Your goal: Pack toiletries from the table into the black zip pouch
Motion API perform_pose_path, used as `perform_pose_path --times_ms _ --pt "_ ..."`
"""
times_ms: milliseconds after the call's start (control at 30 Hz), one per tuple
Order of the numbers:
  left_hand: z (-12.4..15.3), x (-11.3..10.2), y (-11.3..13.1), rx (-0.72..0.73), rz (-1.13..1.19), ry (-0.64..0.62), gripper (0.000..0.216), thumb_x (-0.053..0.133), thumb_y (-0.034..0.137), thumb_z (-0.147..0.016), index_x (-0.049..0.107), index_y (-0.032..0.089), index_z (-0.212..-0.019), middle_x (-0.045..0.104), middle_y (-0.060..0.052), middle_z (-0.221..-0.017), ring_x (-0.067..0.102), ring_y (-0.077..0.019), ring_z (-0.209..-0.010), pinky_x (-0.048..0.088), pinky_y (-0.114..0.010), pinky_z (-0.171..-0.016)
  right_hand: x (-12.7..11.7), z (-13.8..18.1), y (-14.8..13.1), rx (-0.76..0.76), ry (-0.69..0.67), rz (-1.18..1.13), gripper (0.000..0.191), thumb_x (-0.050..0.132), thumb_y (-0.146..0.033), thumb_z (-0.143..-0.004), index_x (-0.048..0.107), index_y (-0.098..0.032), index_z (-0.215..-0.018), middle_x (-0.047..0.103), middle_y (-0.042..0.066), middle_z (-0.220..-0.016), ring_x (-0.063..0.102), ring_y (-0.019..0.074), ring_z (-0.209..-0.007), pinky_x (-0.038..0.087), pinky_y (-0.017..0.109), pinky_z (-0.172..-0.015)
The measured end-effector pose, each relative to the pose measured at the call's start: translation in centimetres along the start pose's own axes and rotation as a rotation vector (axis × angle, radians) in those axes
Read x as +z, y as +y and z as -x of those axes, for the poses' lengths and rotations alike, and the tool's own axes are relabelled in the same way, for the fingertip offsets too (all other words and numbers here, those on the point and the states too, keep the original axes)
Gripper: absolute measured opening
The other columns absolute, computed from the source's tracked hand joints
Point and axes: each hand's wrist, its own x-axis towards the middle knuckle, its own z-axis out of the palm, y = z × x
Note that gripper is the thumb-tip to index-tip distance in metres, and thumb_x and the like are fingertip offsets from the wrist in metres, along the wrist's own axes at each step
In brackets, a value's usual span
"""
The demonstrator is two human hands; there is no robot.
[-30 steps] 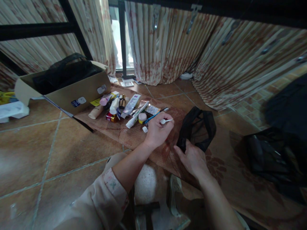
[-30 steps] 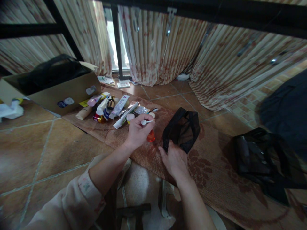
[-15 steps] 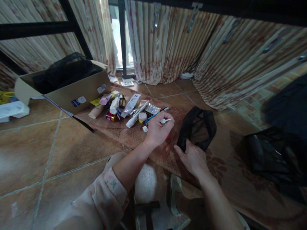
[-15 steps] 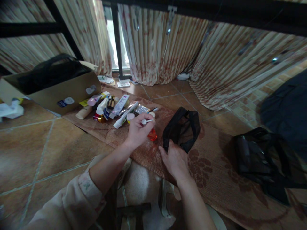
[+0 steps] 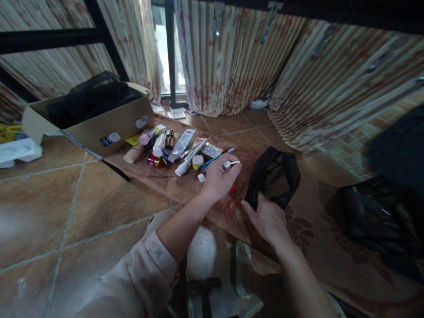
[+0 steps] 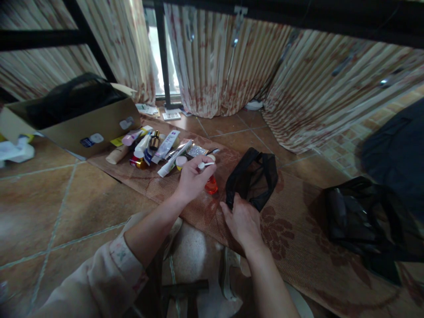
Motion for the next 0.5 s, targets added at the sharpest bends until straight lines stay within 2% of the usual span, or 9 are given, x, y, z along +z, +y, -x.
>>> perform_pose_path --times_ms 200,500 --pt "-0.2 0.1 -0.6 -0.011 -0.03 0.015 0.001 0.059 0.018 -0.078 0.058 0.019 -0.078 0.051 0.004 -0.063 0.044 -0.0086 -0.057 0.035 -0.021 -0.054 0.1 0.0 0.0 0.004 -0.002 -0.006 0.039 0.042 -0.047 -0.095 0.057 -0.014 -0.11 0.072 0.014 -0.089 0.07 0.0263 -0.085 0.042 0.03 -0.063" --pt "-0.2 -0.2 -1.4 -0.011 -0.172 0.033 0.006 0.059 0.019 -0.078 0.063 0.019 -0.083 0.059 0.001 -0.072 0.051 -0.0118 -0.064 0.039 -0.024 -0.06 0.0 0.0 0.0 0.0 0.001 0.006 0.038 0.042 -0.047 -0.095 0.057 -0.014 -0.107 0.072 0.014 -0.087 0.071 0.0271 -0.083 0.041 0.031 -0.063"
